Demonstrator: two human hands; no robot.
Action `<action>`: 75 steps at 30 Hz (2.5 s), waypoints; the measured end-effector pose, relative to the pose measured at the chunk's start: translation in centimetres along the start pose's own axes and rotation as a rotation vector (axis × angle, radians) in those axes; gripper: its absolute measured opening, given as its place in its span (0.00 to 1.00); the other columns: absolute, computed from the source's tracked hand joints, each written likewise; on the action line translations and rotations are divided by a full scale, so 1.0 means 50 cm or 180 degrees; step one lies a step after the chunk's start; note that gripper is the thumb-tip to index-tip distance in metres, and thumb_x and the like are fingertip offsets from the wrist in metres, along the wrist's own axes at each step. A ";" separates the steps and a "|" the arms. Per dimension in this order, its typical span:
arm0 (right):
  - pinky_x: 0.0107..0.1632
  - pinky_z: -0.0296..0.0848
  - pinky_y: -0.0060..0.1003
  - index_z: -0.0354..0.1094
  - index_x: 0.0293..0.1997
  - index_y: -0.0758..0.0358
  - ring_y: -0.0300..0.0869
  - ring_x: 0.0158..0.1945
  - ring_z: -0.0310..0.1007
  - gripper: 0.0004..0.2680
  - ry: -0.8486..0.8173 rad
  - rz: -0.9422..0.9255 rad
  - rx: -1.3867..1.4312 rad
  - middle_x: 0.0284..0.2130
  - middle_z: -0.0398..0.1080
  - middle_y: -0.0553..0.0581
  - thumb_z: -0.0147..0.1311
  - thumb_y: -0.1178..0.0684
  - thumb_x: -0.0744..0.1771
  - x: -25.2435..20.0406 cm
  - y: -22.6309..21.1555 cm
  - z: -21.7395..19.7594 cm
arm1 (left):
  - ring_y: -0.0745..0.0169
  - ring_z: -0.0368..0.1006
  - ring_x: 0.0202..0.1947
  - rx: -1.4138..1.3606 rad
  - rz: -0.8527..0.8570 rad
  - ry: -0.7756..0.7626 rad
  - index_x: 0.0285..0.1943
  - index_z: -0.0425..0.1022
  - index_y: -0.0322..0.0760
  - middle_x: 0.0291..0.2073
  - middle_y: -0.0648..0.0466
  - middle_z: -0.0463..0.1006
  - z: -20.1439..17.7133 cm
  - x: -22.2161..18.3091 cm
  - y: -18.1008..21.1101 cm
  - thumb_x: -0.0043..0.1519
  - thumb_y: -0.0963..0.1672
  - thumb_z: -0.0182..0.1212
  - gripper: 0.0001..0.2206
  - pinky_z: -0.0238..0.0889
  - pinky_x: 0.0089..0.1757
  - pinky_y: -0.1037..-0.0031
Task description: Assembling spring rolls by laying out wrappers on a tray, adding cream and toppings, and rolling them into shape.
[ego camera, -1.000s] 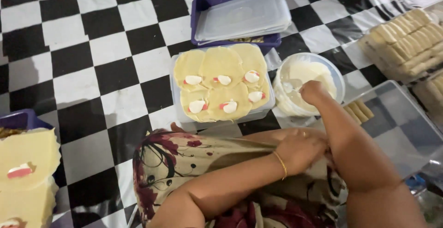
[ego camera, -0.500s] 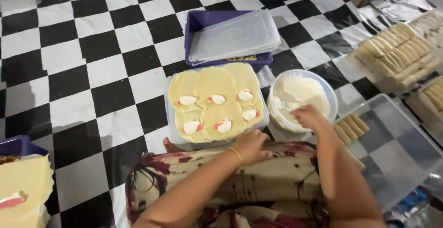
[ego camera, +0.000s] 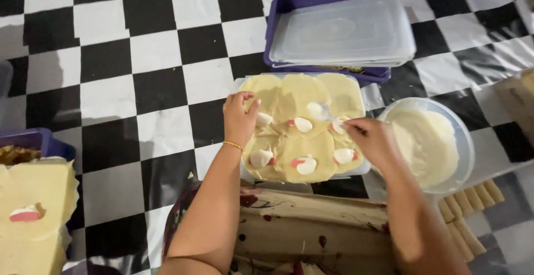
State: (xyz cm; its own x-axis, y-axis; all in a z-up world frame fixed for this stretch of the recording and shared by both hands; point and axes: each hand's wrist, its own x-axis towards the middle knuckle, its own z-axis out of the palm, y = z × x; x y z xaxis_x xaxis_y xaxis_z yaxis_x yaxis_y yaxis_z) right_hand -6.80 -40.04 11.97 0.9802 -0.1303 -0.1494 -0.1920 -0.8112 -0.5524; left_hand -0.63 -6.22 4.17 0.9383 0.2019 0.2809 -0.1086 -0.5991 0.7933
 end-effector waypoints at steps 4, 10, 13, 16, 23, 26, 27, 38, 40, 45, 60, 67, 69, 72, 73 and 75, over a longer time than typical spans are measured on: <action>0.31 0.76 0.33 0.80 0.39 0.33 0.39 0.29 0.78 0.05 0.0531 -0.0900 -0.1398 0.28 0.77 0.40 0.58 0.37 0.66 0.023 -0.037 0.065 | 0.57 0.75 0.46 -0.0088 -0.0343 -0.0050 0.46 0.77 0.51 0.42 0.59 0.74 -0.027 0.020 0.023 0.60 0.50 0.68 0.10 0.63 0.53 0.67; 0.32 0.78 0.36 0.77 0.41 0.32 0.39 0.33 0.78 0.06 0.0740 -0.1168 -0.1944 0.30 0.74 0.37 0.53 0.36 0.68 0.011 -0.062 0.085 | 0.59 0.73 0.53 -0.0125 -0.0345 -0.0244 0.46 0.78 0.53 0.44 0.61 0.74 -0.033 0.019 0.050 0.60 0.52 0.67 0.10 0.59 0.57 0.67; 0.34 0.79 0.39 0.76 0.43 0.30 0.40 0.34 0.79 0.07 0.0647 -0.1121 -0.2010 0.32 0.73 0.37 0.50 0.36 0.68 0.009 -0.071 0.084 | 0.55 0.73 0.54 -0.0131 -0.0350 -0.0257 0.46 0.78 0.51 0.45 0.58 0.73 -0.034 0.019 0.057 0.61 0.52 0.66 0.10 0.59 0.58 0.65; 0.35 0.79 0.41 0.76 0.42 0.31 0.43 0.35 0.79 0.08 0.0539 -0.1021 -0.2007 0.32 0.73 0.38 0.49 0.36 0.69 0.014 -0.067 0.087 | 0.52 0.73 0.54 -0.0095 -0.0364 -0.0255 0.46 0.78 0.50 0.45 0.57 0.73 -0.035 0.010 0.056 0.61 0.52 0.66 0.11 0.59 0.58 0.63; 0.35 0.79 0.39 0.76 0.43 0.33 0.41 0.35 0.79 0.06 0.0817 -0.1134 -0.1603 0.30 0.72 0.38 0.53 0.37 0.68 0.004 -0.075 0.088 | 0.50 0.73 0.54 0.0065 -0.0449 -0.0291 0.46 0.79 0.53 0.46 0.58 0.74 -0.022 0.006 0.043 0.60 0.53 0.66 0.11 0.61 0.57 0.61; 0.34 0.79 0.40 0.76 0.41 0.34 0.42 0.34 0.79 0.06 0.0842 -0.1136 -0.1865 0.29 0.72 0.40 0.53 0.37 0.68 -0.001 -0.081 0.075 | 0.45 0.73 0.53 0.0073 -0.0422 -0.0300 0.46 0.78 0.53 0.46 0.57 0.73 -0.017 0.006 0.045 0.60 0.52 0.66 0.10 0.65 0.55 0.58; 0.34 0.79 0.40 0.76 0.41 0.34 0.42 0.34 0.79 0.06 0.0852 -0.1131 -0.1866 0.29 0.72 0.40 0.53 0.37 0.68 -0.002 -0.076 0.076 | 0.45 0.73 0.53 0.0069 -0.0413 -0.0301 0.46 0.78 0.53 0.46 0.57 0.73 -0.017 0.006 0.044 0.60 0.52 0.66 0.10 0.65 0.55 0.58; 0.33 0.79 0.41 0.76 0.43 0.33 0.45 0.29 0.78 0.05 0.1167 -0.1297 -0.1924 0.30 0.71 0.42 0.54 0.39 0.67 -0.019 -0.058 0.117 | 0.45 0.73 0.53 0.0232 -0.0459 -0.0365 0.46 0.79 0.54 0.46 0.57 0.74 -0.013 0.002 0.048 0.60 0.53 0.66 0.10 0.68 0.53 0.57; 0.33 0.78 0.42 0.77 0.43 0.34 0.47 0.29 0.78 0.06 0.1172 -0.1282 -0.1932 0.31 0.71 0.42 0.53 0.39 0.68 -0.019 -0.062 0.128 | 0.44 0.74 0.52 0.0232 -0.0399 -0.0354 0.45 0.79 0.55 0.46 0.57 0.74 -0.003 -0.002 0.038 0.59 0.54 0.66 0.11 0.68 0.53 0.57; 0.34 0.79 0.44 0.76 0.45 0.33 0.49 0.32 0.79 0.07 0.1058 -0.1281 -0.1842 0.35 0.73 0.41 0.50 0.37 0.68 -0.018 -0.048 0.134 | 0.50 0.75 0.51 0.0235 -0.0170 -0.0242 0.44 0.79 0.56 0.43 0.61 0.74 0.021 -0.008 0.014 0.59 0.55 0.67 0.11 0.67 0.54 0.61; 0.36 0.79 0.39 0.75 0.45 0.33 0.43 0.35 0.80 0.06 0.1209 -0.1004 -0.2064 0.36 0.71 0.39 0.51 0.39 0.69 -0.022 -0.024 0.088 | 0.38 0.34 0.75 0.1549 -0.0185 -0.1943 0.55 0.80 0.56 0.74 0.55 0.51 -0.019 -0.037 0.170 0.67 0.45 0.53 0.12 0.31 0.64 0.42; 0.36 0.80 0.43 0.76 0.44 0.35 0.46 0.34 0.80 0.06 0.1087 -0.0996 -0.1848 0.35 0.73 0.43 0.52 0.40 0.69 -0.015 -0.038 0.084 | 0.39 0.33 0.75 0.1699 -0.0111 -0.1991 0.56 0.79 0.57 0.74 0.55 0.50 -0.009 -0.038 0.164 0.66 0.47 0.53 0.12 0.31 0.64 0.45; 0.36 0.80 0.43 0.76 0.43 0.34 0.46 0.35 0.80 0.05 0.1092 -0.1013 -0.1790 0.33 0.72 0.42 0.53 0.40 0.68 -0.014 -0.022 0.085 | 0.39 0.34 0.75 0.1725 -0.0081 -0.1936 0.56 0.78 0.57 0.73 0.55 0.51 -0.003 -0.045 0.151 0.65 0.48 0.54 0.12 0.31 0.64 0.45; 0.36 0.80 0.44 0.77 0.42 0.37 0.47 0.35 0.80 0.06 0.1048 -0.0916 -0.1842 0.32 0.72 0.43 0.53 0.39 0.68 -0.002 0.009 0.080 | 0.41 0.36 0.74 0.1828 -0.0052 -0.1803 0.55 0.76 0.57 0.71 0.54 0.53 0.007 -0.041 0.126 0.64 0.51 0.56 0.12 0.33 0.63 0.46; 0.36 0.79 0.45 0.77 0.43 0.38 0.49 0.35 0.80 0.07 0.1122 -0.0910 -0.1675 0.32 0.72 0.44 0.53 0.39 0.69 -0.005 0.010 0.069 | 0.41 0.38 0.74 0.1770 -0.0050 -0.1648 0.53 0.77 0.57 0.70 0.54 0.55 0.012 -0.043 0.119 0.63 0.52 0.58 0.12 0.34 0.63 0.45; 0.36 0.79 0.47 0.78 0.45 0.38 0.50 0.35 0.79 0.07 0.1195 -0.0884 -0.1513 0.33 0.73 0.45 0.54 0.38 0.69 -0.011 0.012 0.045 | 0.40 0.41 0.73 0.1706 -0.0038 -0.1511 0.51 0.77 0.57 0.69 0.54 0.56 0.020 -0.045 0.108 0.61 0.53 0.61 0.12 0.36 0.62 0.44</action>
State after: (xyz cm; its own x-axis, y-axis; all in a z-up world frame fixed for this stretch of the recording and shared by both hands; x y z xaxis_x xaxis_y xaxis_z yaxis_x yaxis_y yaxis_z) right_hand -7.55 -39.20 9.86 0.9572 -0.0003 0.2895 0.0283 -0.9951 -0.0946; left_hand -2.99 -10.68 7.28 0.9933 -0.0751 -0.0882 -0.0354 -0.9218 0.3860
